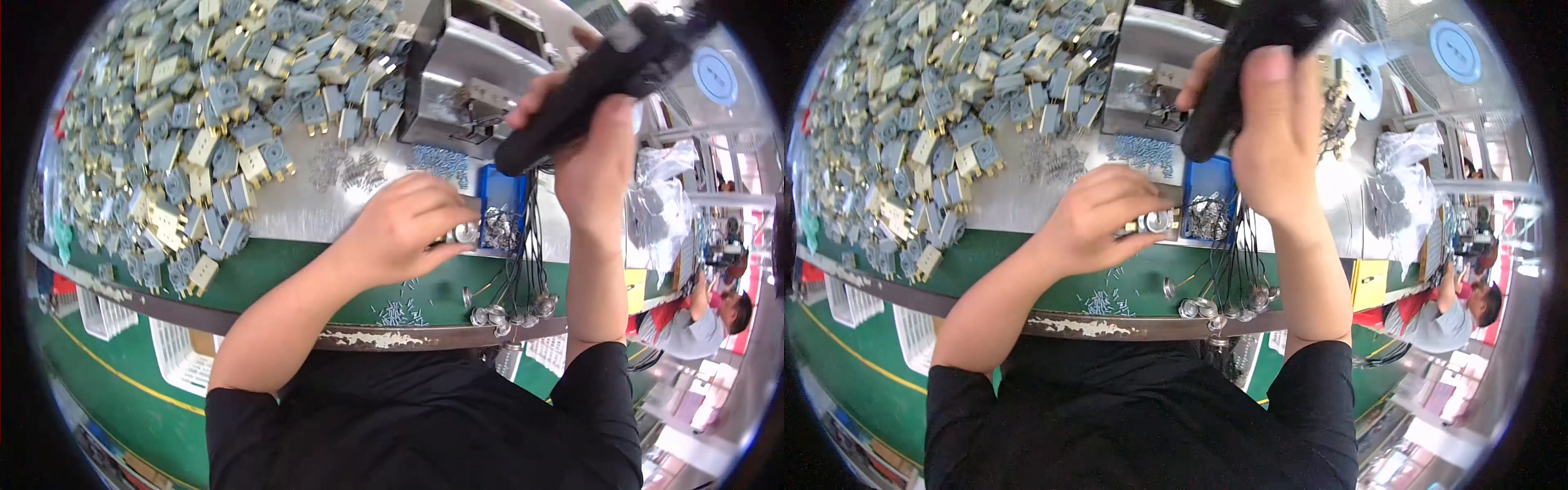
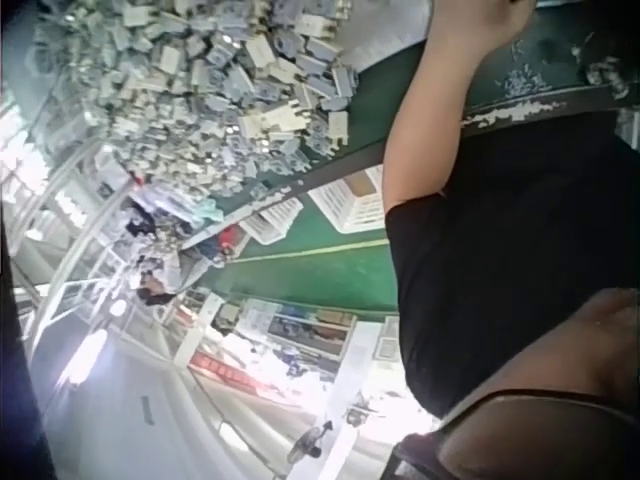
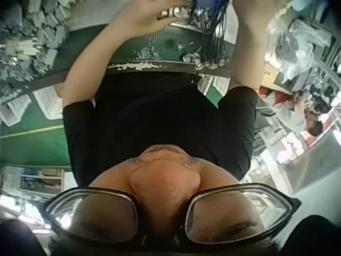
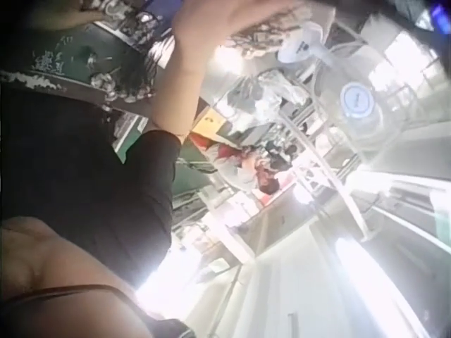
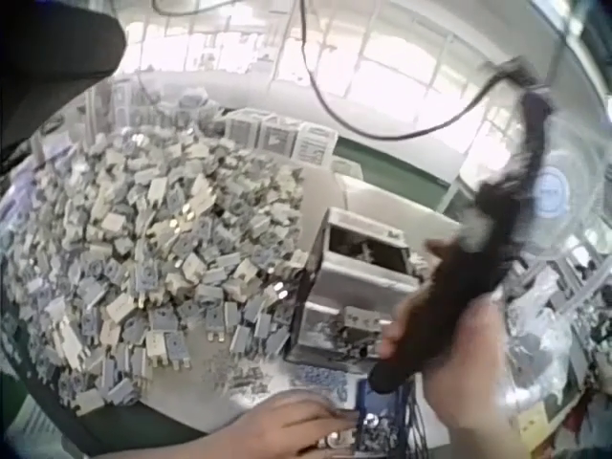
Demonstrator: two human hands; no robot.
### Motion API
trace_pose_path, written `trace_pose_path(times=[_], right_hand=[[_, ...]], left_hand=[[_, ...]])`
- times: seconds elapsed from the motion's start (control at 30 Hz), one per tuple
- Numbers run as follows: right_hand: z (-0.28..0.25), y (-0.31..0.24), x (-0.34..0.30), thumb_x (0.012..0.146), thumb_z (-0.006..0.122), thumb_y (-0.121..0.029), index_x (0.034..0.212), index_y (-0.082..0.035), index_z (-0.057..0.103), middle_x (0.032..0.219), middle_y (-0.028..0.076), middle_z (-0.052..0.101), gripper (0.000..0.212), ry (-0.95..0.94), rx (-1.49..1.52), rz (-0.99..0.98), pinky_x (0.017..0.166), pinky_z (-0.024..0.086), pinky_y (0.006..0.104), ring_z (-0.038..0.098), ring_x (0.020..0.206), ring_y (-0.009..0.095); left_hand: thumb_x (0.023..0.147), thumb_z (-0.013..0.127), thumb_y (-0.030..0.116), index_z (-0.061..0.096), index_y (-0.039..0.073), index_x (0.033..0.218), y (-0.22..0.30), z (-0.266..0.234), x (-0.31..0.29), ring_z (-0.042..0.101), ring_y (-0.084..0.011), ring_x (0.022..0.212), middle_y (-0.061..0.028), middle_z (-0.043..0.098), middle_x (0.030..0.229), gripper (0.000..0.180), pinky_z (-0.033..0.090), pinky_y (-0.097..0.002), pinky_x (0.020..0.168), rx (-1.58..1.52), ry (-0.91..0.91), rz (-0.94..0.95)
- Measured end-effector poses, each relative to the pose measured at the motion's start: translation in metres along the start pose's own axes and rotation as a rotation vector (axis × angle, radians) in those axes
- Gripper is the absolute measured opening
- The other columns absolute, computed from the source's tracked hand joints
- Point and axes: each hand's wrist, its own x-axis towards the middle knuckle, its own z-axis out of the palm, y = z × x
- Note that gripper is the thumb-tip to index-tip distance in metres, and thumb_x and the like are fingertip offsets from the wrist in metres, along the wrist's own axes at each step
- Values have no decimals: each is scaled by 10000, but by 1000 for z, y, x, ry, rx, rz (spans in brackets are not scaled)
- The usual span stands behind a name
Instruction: Manually assemble electronic components using an electric screwdriver on an assembly line.
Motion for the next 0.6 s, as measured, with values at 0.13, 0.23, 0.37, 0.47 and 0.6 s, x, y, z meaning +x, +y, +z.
trace_pose_path(times=[0.13,0.23,0.37,0.47,0.6], right_hand=[[-9,5,-8,1144,342,-511,1571,19,293,1081,164,655,682,-115,-144,-124,954,545,394,679,998,234],[-4,-6,-20,1124,503,-385,1375,27,459,1026,119,679,485,-24,-211,-109,868,534,342,657,925,180],[-23,-21,-45,1008,676,-251,1197,19,631,920,138,704,333,-67,-626,-7,767,551,374,684,831,273],[-33,-11,-69,940,721,-219,1240,44,669,1010,196,705,402,-469,-852,-97,857,531,432,671,955,370],[-21,-4,-94,875,803,-168,1247,41,668,1164,224,678,448,-595,-643,3,942,520,467,647,1080,411]], left_hand=[[721,920,131,765,71,1023,12,9,0,722,-304,964,-98,744,981,345,576,-421,863,34,-7,-3],[728,912,110,755,51,986,16,11,-2,725,-313,973,-111,748,978,308,577,-418,858,1,-16,-38],[741,902,93,749,33,992,17,11,-5,723,-320,981,-119,747,981,299,580,-417,857,-26,-19,-51],[741,901,92,749,33,1008,19,13,-6,725,-329,942,-122,757,991,313,583,-424,844,23,-6,-17],[747,907,109,755,34,1051,18,14,-7,741,-315,882,-135,770,1007,348,597,-408,802,67,83,46]])
